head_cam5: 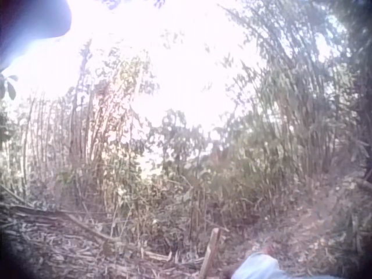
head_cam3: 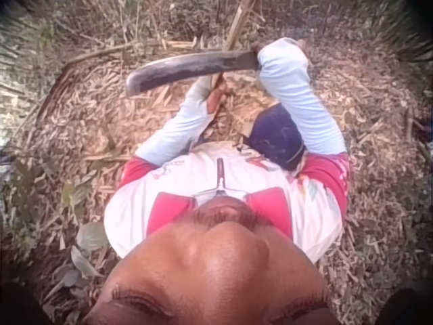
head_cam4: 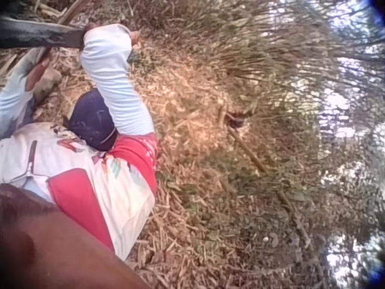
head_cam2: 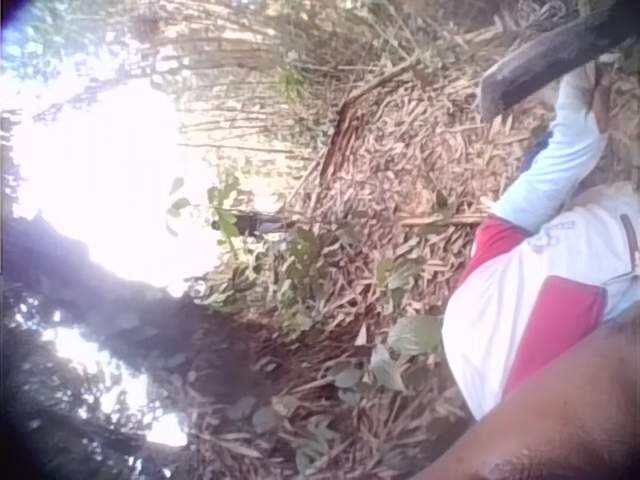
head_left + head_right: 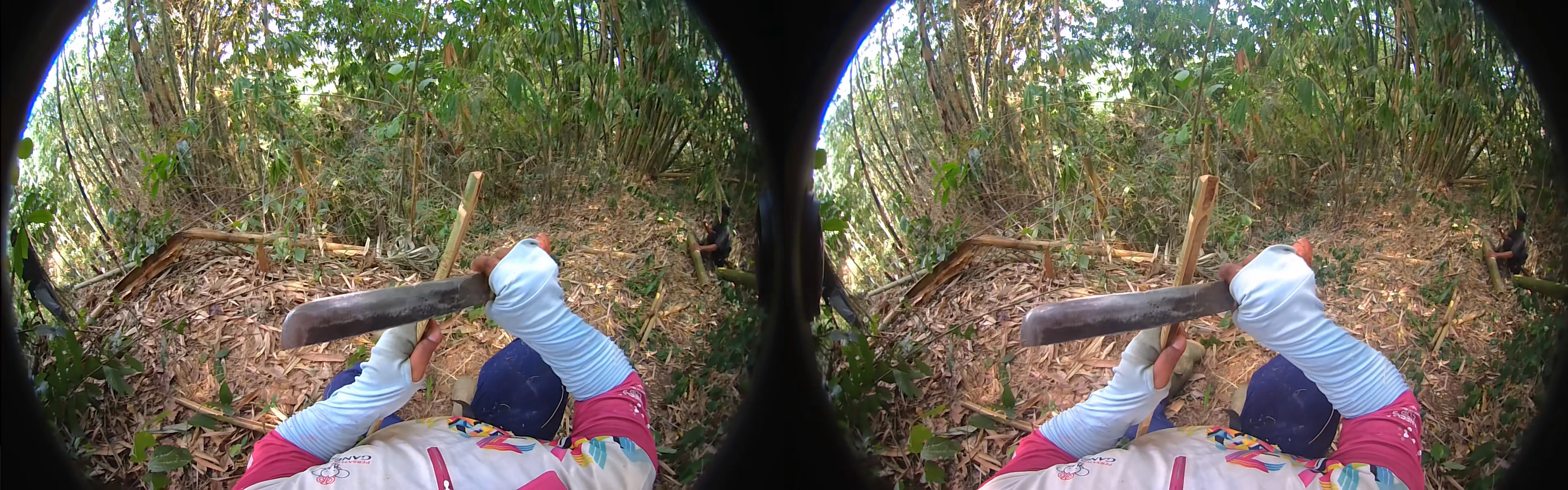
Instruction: The person sits on the forest floor and uses a machete to split a bamboo stalk lengthwise and then hollow out the interior. They repeatedly strike the bamboo to remove the inner pith and smooth the walls of the resulting trough.
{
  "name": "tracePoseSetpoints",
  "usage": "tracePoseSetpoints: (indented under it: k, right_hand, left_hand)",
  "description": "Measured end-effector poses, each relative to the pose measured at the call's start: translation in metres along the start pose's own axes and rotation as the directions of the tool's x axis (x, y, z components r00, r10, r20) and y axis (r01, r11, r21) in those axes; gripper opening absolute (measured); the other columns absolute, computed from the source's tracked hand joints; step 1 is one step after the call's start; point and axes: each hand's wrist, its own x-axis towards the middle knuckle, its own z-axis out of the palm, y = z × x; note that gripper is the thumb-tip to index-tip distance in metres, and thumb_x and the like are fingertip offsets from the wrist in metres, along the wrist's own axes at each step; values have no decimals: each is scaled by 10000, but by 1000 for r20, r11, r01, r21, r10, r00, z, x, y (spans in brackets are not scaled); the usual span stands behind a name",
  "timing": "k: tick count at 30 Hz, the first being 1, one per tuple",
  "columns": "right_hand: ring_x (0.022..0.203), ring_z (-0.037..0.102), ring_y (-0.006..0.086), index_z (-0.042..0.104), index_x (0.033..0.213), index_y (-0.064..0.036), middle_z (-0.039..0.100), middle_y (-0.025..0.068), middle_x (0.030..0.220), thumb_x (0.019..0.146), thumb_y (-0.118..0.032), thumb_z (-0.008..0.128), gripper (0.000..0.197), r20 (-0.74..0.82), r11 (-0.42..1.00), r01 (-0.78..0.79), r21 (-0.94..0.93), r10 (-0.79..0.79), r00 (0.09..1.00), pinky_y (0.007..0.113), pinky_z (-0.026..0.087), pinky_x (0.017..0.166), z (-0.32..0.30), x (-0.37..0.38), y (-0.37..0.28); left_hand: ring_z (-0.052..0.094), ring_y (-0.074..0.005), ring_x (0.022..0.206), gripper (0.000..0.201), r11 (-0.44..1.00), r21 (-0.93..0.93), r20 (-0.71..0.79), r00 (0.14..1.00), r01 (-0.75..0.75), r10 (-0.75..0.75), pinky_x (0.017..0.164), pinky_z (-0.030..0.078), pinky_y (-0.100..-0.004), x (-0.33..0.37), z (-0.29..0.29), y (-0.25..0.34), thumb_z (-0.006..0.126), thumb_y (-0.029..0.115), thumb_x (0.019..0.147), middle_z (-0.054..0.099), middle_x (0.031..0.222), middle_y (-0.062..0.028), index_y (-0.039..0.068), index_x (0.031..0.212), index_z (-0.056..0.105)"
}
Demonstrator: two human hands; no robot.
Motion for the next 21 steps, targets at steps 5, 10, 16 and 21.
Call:
tracePoseSetpoints:
  k: [5,10,16,21]
  right_hand:
    - [784,659,255,677,973,-161,672,41,760,839,-236,620,164,51,1000,13,17,-14,999,540,404,829,2,4,1]
    - [844,650,237,646,1054,-142,678,48,865,914,-290,550,225,213,991,-129,-19,130,968,449,383,920,-19,12,-2]
    - [700,671,221,672,997,-52,684,116,814,816,-110,693,191,-657,962,-4,272,189,730,321,537,608,-31,31,57]
    - [626,529,78,646,916,-86,603,-12,712,820,-113,687,108,-548,794,-28,607,444,709,248,421,552,-38,50,135]
  left_hand:
    - [493,-176,831,189,991,107,-27,996,-83,87,784,422,-326,-1,4,11,512,44,951,551,890,-102,20,1134,551]
    - [500,-215,888,272,990,137,55,998,-22,14,843,418,-328,-4,0,4,489,31,954,545,952,-138,-6,1222,517]
    - [505,-155,736,140,986,-23,115,980,167,-163,658,426,-283,-18,8,9,507,48,959,527,822,-86,-9,1087,522]
    - [495,-167,682,70,998,63,183,983,20,-31,645,415,-295,-17,12,2,509,50,946,522,766,-63,9,1001,517]
